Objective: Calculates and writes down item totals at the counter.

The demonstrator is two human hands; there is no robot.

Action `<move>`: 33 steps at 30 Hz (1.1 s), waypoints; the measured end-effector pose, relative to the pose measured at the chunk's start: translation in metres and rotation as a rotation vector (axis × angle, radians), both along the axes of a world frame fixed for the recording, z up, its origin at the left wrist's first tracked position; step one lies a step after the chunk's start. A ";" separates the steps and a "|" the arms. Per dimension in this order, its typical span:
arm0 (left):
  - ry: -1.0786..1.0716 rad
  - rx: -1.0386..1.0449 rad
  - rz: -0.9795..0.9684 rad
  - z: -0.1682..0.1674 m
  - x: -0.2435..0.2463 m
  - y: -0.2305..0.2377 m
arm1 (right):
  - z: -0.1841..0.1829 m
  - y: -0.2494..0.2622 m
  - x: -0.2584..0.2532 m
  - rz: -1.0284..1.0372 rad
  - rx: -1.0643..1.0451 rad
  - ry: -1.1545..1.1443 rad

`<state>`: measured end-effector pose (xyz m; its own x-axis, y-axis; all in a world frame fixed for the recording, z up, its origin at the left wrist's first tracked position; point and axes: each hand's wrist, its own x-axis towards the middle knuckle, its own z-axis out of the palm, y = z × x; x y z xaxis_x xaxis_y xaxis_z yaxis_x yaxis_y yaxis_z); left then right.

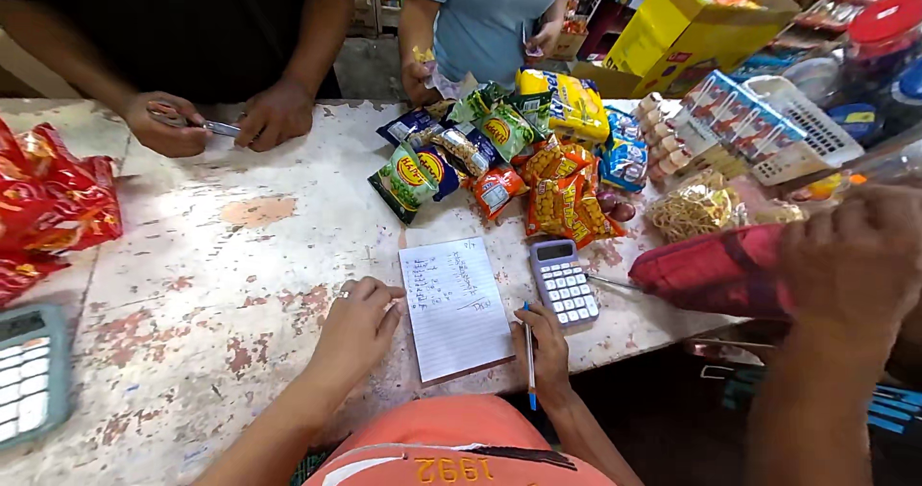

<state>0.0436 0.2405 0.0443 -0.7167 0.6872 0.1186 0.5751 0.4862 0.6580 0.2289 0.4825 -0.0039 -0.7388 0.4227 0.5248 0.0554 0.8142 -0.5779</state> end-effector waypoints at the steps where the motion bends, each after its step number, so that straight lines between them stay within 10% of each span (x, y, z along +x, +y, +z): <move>1: 0.055 -0.038 -0.007 -0.005 0.006 -0.003 | 0.000 0.000 0.000 -0.005 0.002 -0.004; 33: 0.220 -0.176 -0.073 -0.029 0.002 0.002 | -0.002 0.005 -0.005 -0.017 0.011 -0.072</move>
